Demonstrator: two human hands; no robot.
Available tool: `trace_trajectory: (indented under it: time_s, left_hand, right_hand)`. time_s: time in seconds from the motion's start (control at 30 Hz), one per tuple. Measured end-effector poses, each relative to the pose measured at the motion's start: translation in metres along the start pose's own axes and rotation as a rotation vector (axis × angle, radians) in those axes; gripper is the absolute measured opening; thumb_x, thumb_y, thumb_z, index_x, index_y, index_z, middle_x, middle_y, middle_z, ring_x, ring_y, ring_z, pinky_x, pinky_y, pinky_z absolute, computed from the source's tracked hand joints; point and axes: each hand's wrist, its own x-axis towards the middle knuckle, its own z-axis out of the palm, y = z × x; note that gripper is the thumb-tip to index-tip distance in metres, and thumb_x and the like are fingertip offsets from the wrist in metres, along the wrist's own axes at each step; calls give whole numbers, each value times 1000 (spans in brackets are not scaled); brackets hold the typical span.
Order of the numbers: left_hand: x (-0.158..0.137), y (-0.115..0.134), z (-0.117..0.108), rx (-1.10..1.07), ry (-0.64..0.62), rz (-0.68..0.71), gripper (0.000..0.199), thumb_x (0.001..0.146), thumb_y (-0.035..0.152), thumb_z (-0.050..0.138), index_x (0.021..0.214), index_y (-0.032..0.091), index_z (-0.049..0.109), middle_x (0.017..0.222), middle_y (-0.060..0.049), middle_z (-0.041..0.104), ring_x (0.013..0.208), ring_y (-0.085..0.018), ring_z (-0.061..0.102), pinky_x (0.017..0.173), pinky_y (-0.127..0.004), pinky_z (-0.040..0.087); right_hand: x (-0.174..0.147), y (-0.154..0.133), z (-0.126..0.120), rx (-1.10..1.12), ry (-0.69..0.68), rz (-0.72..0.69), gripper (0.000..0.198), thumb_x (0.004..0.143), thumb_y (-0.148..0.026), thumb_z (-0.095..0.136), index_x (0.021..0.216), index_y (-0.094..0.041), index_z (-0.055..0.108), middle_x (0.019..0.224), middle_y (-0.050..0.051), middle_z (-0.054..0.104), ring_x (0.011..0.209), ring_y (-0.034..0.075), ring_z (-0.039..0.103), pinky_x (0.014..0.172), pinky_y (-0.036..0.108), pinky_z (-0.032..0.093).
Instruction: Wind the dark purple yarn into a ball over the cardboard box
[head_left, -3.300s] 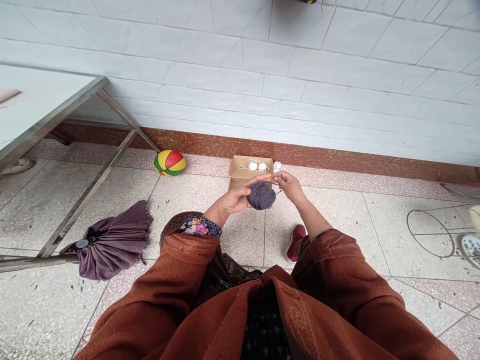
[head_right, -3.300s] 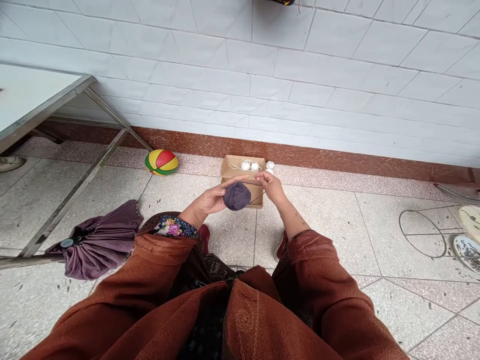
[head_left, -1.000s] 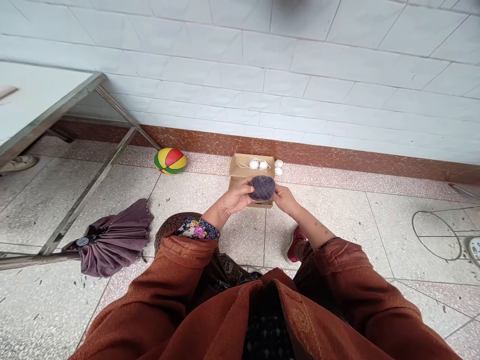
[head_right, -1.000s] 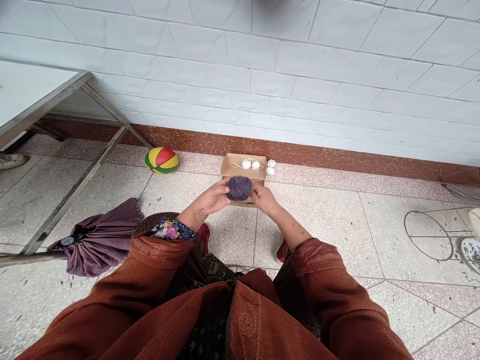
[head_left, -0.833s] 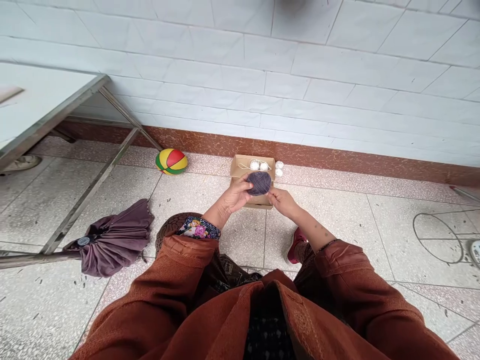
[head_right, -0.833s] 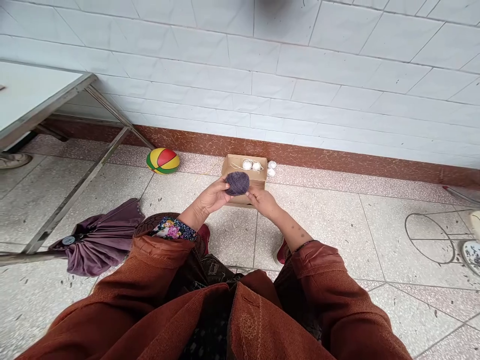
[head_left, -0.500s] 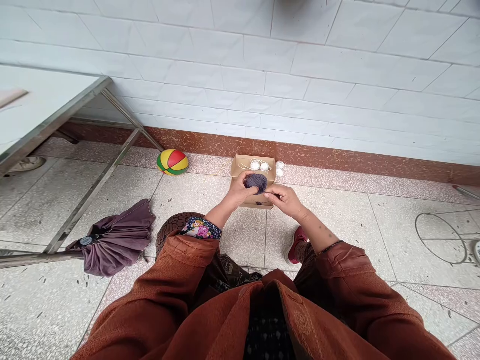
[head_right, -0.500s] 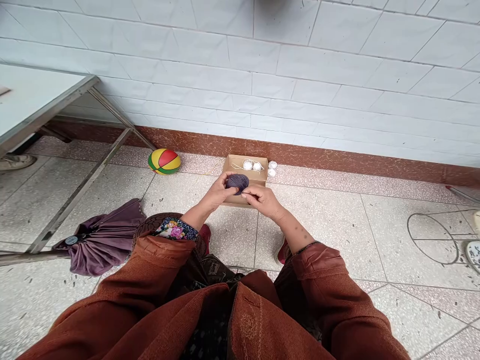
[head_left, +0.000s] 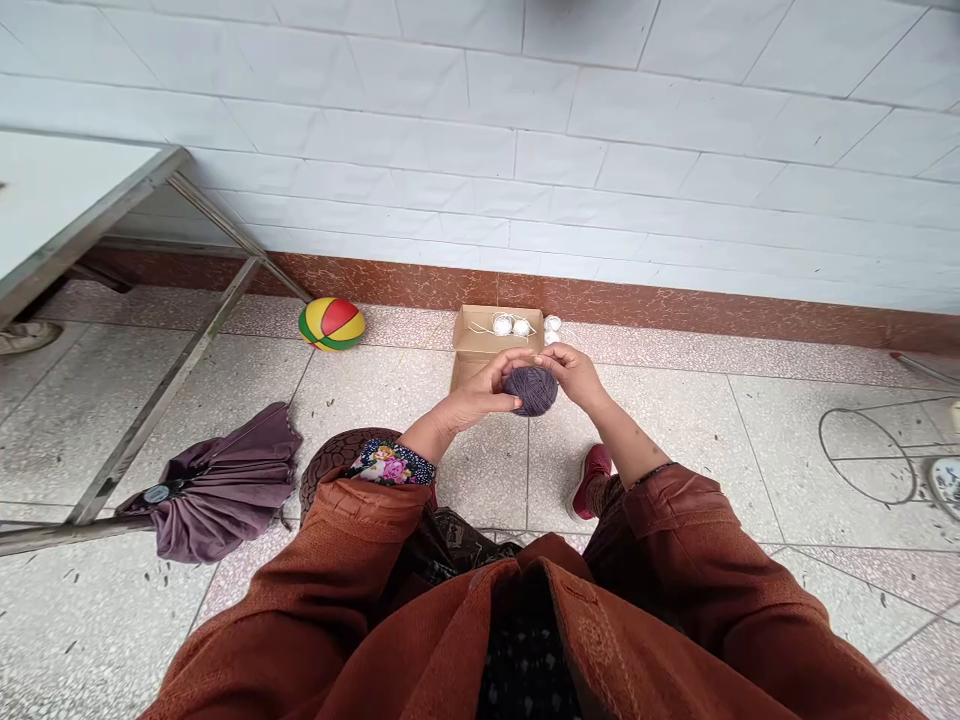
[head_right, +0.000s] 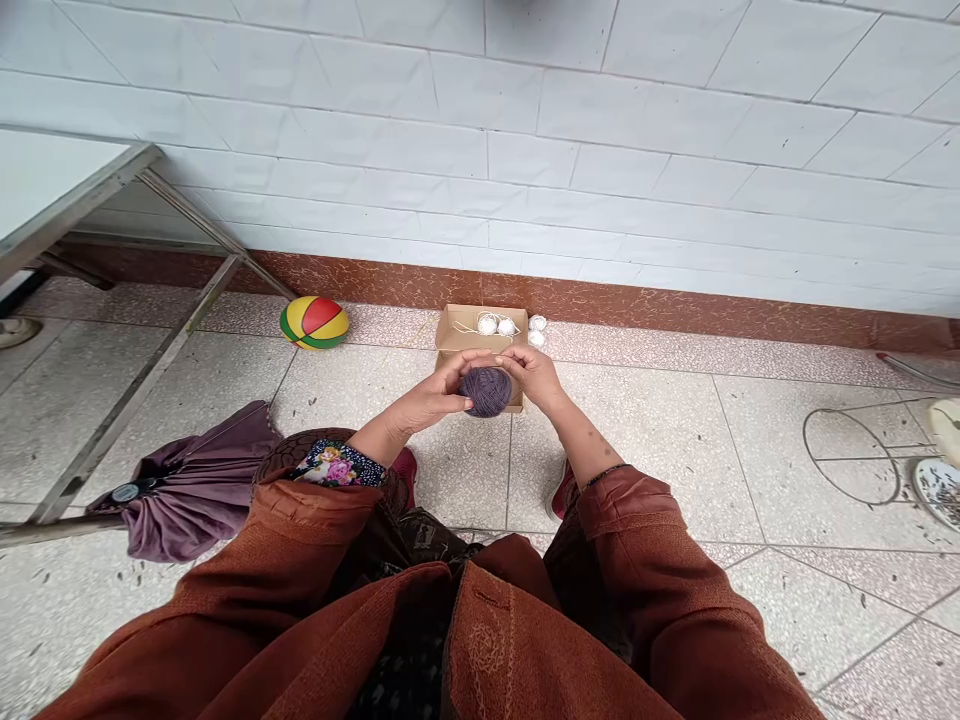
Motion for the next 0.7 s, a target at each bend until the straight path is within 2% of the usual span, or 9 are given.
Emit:
trace_trajectory:
  time_s: [0.1,0.27,0.37,0.5,0.6,0.7]
  left_hand:
    - [1,3,1,-118,85,14,68,71,30,85,136,26,63,134,-10,66,124,-29,61,106,-42,45]
    - [7,4,-3,-134,334,56,57,67,27,82,122,22,66,126,-7,69,123,-26,61,111,-40,43]
    - [11,2,-6,-27,458,36,58,65,28,80,120,23,63,120,-6,69,117,-25,62,108,-41,45]
    - [14,-1,-12,248,593,19,60,62,26,77,120,23,62,121,-7,66,114,-27,62,107,-44,46]
    - [13,-3,-14,449,583,-8,59,59,24,78,117,22,65,126,-9,63,120,-30,60,109,-47,45]
    - [12,-6,-12,473,397,-81,62,61,24,78,121,22,64,121,-8,66,114,-29,62,106,-47,46]
  right_hand:
    - [-3,7,8,16,-42,78,32,93,-50,65,78,-22,65,72,0,62,70,17,54,67,28,45]
    - [-12,2,19,-50,-127,13,25,94,-44,62,82,-21,65,77,1,63,73,18,55,69,29,45]
    - [-18,-9,21,-61,-225,-53,26,95,-44,62,83,-22,67,72,0,60,69,17,54,68,28,44]
    - [-23,-23,17,0,-344,-111,27,97,-47,64,89,-22,72,71,-1,62,68,15,56,68,28,45]
    - [-21,-29,9,72,-321,-98,29,96,-50,67,93,-22,75,80,1,69,71,16,60,68,30,48]
    - [-15,-31,0,120,-210,-92,32,94,-54,70,91,-23,77,86,3,73,77,18,64,74,33,52]
